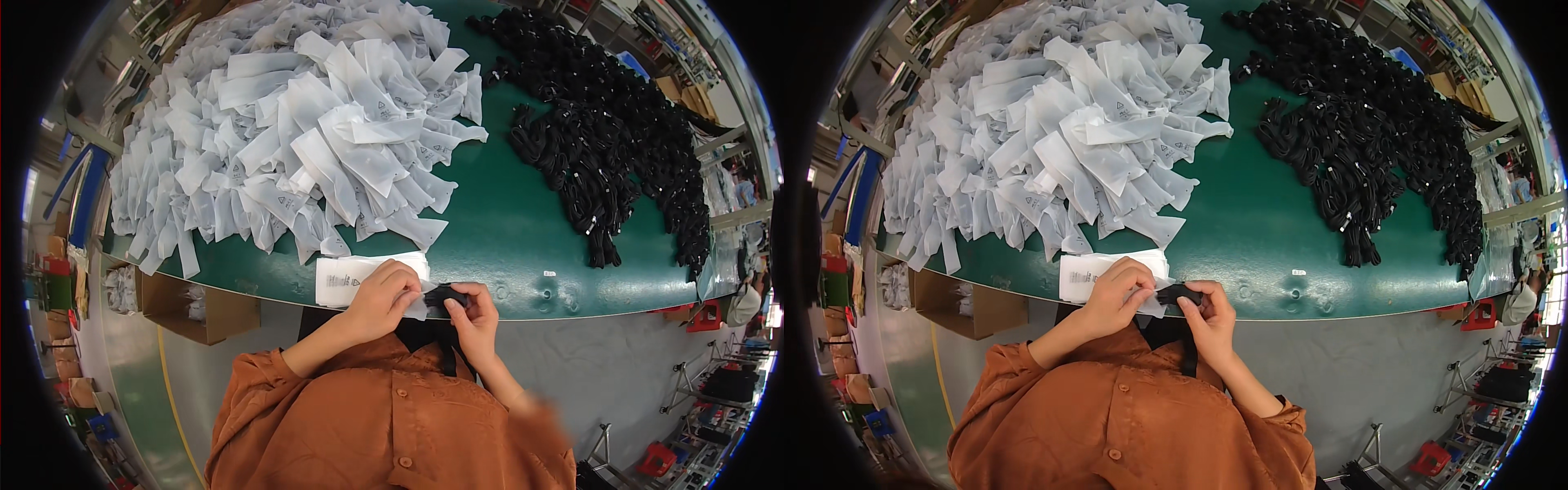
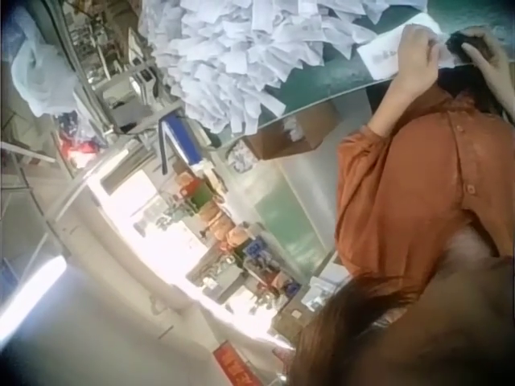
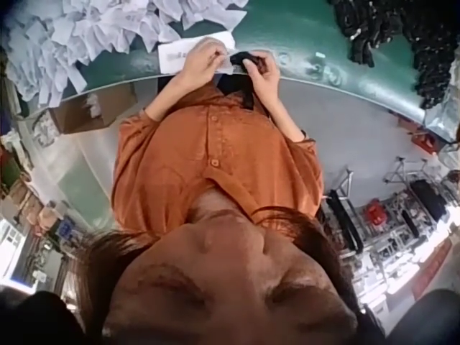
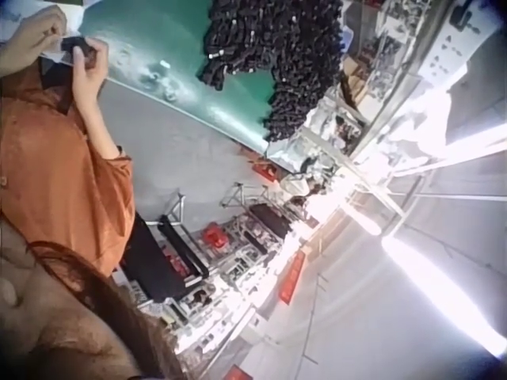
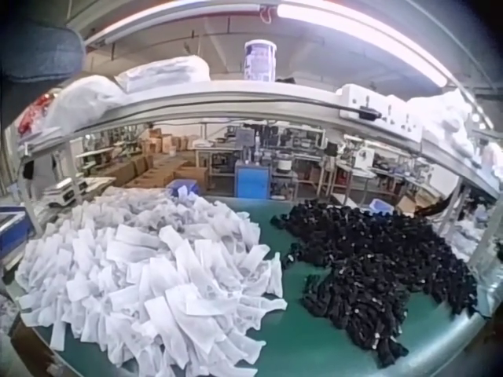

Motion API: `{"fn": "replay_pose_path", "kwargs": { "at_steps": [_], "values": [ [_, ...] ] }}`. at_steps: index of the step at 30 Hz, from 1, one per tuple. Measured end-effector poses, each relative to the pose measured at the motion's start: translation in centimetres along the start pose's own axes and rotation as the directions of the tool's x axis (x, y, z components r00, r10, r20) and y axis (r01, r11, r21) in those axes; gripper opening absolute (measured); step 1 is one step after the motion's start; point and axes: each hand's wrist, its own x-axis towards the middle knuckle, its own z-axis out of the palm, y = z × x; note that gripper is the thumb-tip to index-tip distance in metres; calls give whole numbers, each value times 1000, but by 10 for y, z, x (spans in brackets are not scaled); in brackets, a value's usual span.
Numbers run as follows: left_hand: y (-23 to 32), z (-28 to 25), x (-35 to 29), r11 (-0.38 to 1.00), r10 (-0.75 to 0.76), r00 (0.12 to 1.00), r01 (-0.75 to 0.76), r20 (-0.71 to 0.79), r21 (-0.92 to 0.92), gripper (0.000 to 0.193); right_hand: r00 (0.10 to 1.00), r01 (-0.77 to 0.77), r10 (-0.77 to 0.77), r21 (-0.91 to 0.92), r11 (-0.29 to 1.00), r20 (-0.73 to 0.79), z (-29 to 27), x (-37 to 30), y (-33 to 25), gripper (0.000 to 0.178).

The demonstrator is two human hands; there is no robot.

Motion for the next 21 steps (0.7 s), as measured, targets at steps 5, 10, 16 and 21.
{"fn": "replay_pose_path", "kwargs": {
  "at_steps": [5,10,16,21],
  "values": [
    [6,-5,8,1000,-27,1000,27,4,-3,17,786,586,-533,-102,804,314,-4,11,0,36],
    [18,-10,23,999,12,1000,-11,27,-32,10,808,545,-523,-6,839,270,3,11,-17,30],
    [21,-11,46,910,-134,986,161,98,-382,5,753,658,-627,-209,724,197,12,21,-37,22],
    [21,-14,64,829,-137,991,120,9,-547,8,584,791,-768,-398,464,265,20,32,-45,19]
  ]
}}
